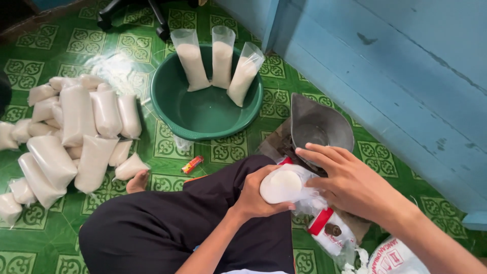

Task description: The person is sitting on the floor, picking up plastic bags filled with a white liquid, and tying them shut by twisting and knotting the plastic.

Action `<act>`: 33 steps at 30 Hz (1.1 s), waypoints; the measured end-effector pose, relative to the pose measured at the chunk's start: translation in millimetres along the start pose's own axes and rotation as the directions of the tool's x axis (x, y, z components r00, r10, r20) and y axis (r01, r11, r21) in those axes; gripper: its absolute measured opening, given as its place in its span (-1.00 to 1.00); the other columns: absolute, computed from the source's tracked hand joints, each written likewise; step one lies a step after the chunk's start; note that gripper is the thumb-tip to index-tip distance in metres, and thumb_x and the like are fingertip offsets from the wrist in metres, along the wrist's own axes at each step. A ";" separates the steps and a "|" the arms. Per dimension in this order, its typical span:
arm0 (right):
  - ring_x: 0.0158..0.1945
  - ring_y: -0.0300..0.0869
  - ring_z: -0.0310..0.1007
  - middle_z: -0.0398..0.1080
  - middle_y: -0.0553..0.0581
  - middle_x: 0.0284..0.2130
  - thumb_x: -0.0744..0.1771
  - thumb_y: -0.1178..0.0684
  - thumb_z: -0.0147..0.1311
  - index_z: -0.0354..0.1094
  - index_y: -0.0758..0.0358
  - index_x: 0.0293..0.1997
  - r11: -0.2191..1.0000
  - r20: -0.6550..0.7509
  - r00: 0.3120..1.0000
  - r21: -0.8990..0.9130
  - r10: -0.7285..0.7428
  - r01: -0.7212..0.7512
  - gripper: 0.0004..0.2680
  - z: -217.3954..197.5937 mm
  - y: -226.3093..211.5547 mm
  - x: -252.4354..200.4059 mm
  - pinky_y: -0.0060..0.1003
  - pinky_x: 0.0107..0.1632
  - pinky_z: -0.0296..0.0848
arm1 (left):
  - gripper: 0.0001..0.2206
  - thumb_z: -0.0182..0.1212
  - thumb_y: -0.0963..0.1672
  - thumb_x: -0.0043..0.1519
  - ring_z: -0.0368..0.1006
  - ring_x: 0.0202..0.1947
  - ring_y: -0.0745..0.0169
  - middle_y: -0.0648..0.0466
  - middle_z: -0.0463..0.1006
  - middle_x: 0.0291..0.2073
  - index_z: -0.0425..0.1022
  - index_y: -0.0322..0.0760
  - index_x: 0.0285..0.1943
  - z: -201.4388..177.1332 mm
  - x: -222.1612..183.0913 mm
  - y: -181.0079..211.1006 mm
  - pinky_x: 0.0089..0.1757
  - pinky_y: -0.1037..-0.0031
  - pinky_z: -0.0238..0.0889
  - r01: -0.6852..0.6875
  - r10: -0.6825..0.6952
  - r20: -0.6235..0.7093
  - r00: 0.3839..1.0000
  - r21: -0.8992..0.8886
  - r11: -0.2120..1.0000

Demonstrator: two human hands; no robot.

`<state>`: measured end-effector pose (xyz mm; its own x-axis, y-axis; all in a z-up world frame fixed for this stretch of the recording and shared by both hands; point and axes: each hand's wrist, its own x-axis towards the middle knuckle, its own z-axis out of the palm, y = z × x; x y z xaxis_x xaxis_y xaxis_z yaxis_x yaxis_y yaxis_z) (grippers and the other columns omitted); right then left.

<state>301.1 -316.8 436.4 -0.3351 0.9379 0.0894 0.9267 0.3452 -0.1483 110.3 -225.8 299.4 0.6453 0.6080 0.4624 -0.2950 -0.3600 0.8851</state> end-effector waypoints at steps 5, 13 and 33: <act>0.19 -0.12 0.28 0.35 0.06 0.13 0.11 0.09 0.11 0.58 0.02 -0.30 0.991 0.170 0.982 -0.088 -0.080 0.096 -0.81 -19.2 -2.5 16.8 -0.14 0.12 0.24 | -0.43 0.50 -0.09 -0.17 0.56 -0.33 0.17 -0.06 0.60 -0.25 0.43 -0.49 -0.01 -10.0 1.1 12.3 -0.21 0.46 0.43 -0.004 0.005 -0.046 0.999 0.029 1.000; -0.14 -0.19 0.45 0.50 -0.16 -0.08 0.12 0.12 0.15 0.59 0.00 -0.31 0.997 0.130 0.991 0.072 -0.006 -0.003 -0.82 -39.9 -10.2 12.9 -0.24 -0.06 0.38 | -0.47 0.49 -0.12 -0.19 0.58 -0.37 0.21 -0.05 0.63 -0.24 0.48 -0.45 -0.03 -14.5 -2.3 34.1 -0.24 0.51 0.44 -0.005 0.012 -0.122 0.993 0.057 0.998; -0.52 -0.19 0.42 0.47 0.12 -0.34 0.19 -0.51 0.06 0.32 0.37 0.04 0.922 -0.398 0.903 -0.266 0.161 -0.282 -0.37 29.9 -88.8 35.6 -0.37 -0.52 0.37 | -0.56 0.40 -0.16 -0.24 0.54 -0.51 0.23 -0.03 0.64 -0.39 0.52 -0.44 -0.14 -15.4 -22.7 70.7 -0.38 0.52 0.41 0.000 0.001 -0.205 0.979 0.006 1.000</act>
